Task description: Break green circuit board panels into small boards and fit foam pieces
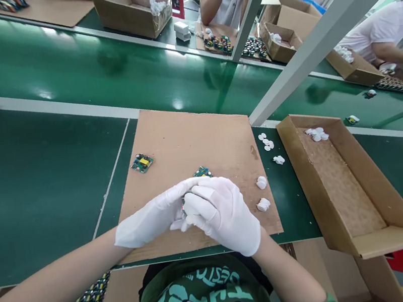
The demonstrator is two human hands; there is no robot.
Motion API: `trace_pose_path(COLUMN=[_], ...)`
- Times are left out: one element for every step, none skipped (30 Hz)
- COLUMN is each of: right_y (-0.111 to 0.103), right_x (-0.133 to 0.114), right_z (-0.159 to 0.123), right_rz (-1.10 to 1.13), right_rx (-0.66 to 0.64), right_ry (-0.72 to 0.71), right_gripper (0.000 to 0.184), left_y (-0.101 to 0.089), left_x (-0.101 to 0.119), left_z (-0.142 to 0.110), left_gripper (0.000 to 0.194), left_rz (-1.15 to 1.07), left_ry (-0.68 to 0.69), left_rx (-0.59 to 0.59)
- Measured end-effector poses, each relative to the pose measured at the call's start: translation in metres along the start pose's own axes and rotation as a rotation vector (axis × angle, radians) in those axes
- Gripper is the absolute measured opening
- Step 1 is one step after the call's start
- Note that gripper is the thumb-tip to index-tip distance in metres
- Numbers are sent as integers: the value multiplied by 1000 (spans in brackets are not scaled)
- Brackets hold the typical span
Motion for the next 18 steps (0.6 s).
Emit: trace_pose_path(right_y=[0,0,-2,-5,-7,-10,-6,3,8,14,20,26,32,39,46,50,51,49], right_x=[2,8,19,36,57,83,111,142,176,204,230,253,271,284,291,292,286,273], right_z=[4,9,15,24,33,42,51,59,65,71,76,79,82,82,81,79,76,74], right_rz=[-10,-9,-6,-5,-11,-38,-66,-102,-144,-163,-185,-200,-205,-210,-215,-223,-236,-249], right_rx=[-38,-79,-99,-111,-113,-77,-103,-166,-177,-181,-172,-165,-180,-215,-265,-317,-359,-379], right_ry=[-19,-21,0,38,90,162,232,309,417,478,531,577,610,634,651,659,647,614], right_gripper=[10,5,6,10,14,18,23,26,30,35,38,42,43,44,44,43,44,49], left_y=[-2,-9,-20,-34,-47,-56,-63,-69,-75,-82,-90,-96,-101,-103,-103,-102,-99,-96], left_x=[-1,0,4,12,23,34,43,48,50,49,48,45,42,40,38,36,36,37], left_z=[1,2,3,2,0,-3,-5,-7,-8,-9,-10,-11,-11,-10,-9,-7,-5,-4], left_gripper=[47,50,52,53,53,54,55,56,55,54,53,51,47,44,41,39,38,38], left_rz=[36,114,242,422,642,880,1112,1319,1488,1614,1695,1743,1769,1785,1795,1804,1809,1799], left_ry=[-31,-52,-54,-33,3,30,34,5,-53,-136,-225,-302,-356,-389,-401,-392,-366,-331], left_rx=[12,65,164,299,448,584,692,771,831,870,891,886,856,810,759,711,679,672])
Point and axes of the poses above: each hand's wrist, its own z-axis towards the middle knuckle, its own y-axis out of the palm, x = y × z, the point moved 9 cm from there along z, towards the middle knuckle
